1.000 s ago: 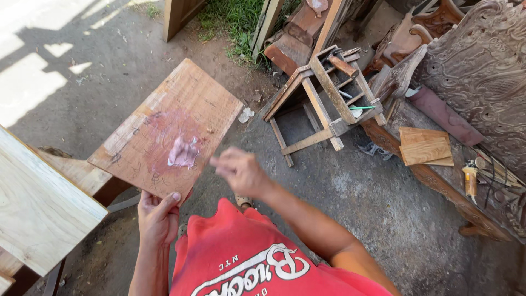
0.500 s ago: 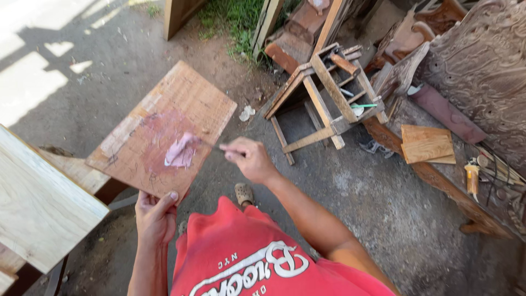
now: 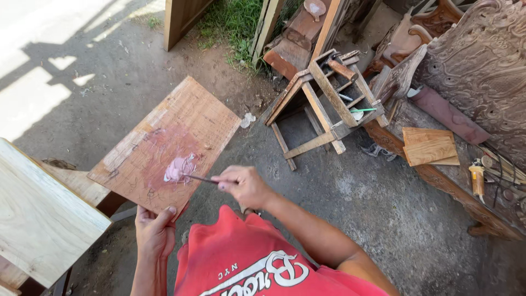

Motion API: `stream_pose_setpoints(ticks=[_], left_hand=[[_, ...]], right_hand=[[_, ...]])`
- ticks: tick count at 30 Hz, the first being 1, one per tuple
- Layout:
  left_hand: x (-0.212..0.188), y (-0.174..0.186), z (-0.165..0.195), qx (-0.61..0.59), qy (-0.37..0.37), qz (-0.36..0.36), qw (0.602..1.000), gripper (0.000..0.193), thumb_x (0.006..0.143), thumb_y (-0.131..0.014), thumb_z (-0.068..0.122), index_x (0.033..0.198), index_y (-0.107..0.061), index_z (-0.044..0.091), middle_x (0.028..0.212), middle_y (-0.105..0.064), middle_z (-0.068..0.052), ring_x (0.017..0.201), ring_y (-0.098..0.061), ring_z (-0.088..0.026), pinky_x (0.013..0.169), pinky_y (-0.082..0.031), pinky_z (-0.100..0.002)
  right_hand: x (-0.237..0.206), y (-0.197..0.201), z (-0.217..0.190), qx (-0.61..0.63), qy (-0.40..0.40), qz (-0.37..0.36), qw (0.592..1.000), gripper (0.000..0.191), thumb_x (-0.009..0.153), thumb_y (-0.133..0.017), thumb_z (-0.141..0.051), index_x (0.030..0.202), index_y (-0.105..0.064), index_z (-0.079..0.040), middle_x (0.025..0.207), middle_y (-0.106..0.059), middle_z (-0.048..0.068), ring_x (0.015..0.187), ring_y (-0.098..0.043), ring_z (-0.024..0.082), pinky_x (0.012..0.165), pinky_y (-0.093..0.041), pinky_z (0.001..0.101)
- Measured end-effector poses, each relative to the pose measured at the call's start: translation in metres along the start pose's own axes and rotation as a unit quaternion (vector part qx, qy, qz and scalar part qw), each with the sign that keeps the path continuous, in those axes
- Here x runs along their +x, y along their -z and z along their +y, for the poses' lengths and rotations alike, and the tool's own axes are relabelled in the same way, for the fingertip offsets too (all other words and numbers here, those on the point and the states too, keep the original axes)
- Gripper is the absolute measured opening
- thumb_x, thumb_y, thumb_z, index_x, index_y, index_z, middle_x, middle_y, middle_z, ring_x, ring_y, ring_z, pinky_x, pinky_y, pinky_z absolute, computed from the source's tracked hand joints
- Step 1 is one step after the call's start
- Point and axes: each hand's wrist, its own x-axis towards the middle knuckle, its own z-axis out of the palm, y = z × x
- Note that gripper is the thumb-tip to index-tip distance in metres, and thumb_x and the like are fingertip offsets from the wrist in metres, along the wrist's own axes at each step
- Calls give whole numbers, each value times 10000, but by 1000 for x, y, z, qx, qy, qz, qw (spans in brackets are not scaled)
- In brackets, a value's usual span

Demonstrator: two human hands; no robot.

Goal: The person scoops pink wood filler from a jar and spreads it over a section of a wooden board using a small knife, holding the board against their body while working. They continue smoothing the filler across the board's surface and reposition the board on a work surface.

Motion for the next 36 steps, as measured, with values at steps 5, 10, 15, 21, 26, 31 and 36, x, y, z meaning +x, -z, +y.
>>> stream_pose_setpoints(ticks=[5,10,15,21,26,31,36], left_hand=[[-6,-6,1,-22,0,-10,1000,577,848,-590,-174,1385,-461,-6,1383,-603,-162,1221,-652,-272,1009,-576,-444],[-10,-11,1,-39,13,-3,999,533,870,-598,-124,1371,-475,12,1370,-607,-151,1201,-659,-267,964,-592,-463],[-11,-10,1,-6,14,-13,1000,534,861,-619,-143,1363,-475,-29,1362,-618,-181,1216,-648,-277,1009,-567,-430],[-8,-13,4,9,-6,-13,1000,590,831,-619,-151,1385,-471,-13,1396,-600,-160,1233,-643,-258,1021,-551,-415],[-8,-19,8,7,-7,-25,1000,573,854,-615,-141,1392,-457,-27,1381,-594,-196,1216,-646,-286,1015,-563,-464],[-9,-20,9,9,-6,-25,1000,574,849,-600,-145,1388,-455,-12,1381,-599,-174,1213,-650,-291,993,-566,-469],[-7,-19,8,10,-5,-25,1000,571,857,-599,-152,1395,-463,-21,1377,-610,-184,1237,-646,-282,1022,-560,-445]], right_hand=[[-9,7,-6,-68,18,32,997,202,902,-745,-50,1097,-786,-18,923,-733,105,792,-680,187,733,-542,296],[-14,10,-8,-6,4,-10,1000,229,924,-701,-73,1141,-761,-32,1012,-748,88,877,-719,174,760,-578,300],[-18,4,0,-34,29,17,999,235,929,-719,-62,1156,-760,-18,1028,-751,108,938,-703,168,835,-559,316],[-16,4,-4,-2,-22,17,1000,224,924,-709,-46,1134,-782,-24,961,-751,116,857,-698,175,784,-561,310],[-13,10,-14,-45,117,-22,992,239,934,-689,-44,1165,-746,-26,1043,-717,126,887,-722,177,796,-588,289],[-14,10,-8,-67,49,44,996,214,923,-718,-73,1125,-776,-36,995,-754,112,886,-720,193,797,-569,301],[-13,2,-1,23,28,10,999,224,934,-719,-74,1149,-762,-30,1006,-747,101,909,-713,179,813,-560,294]])
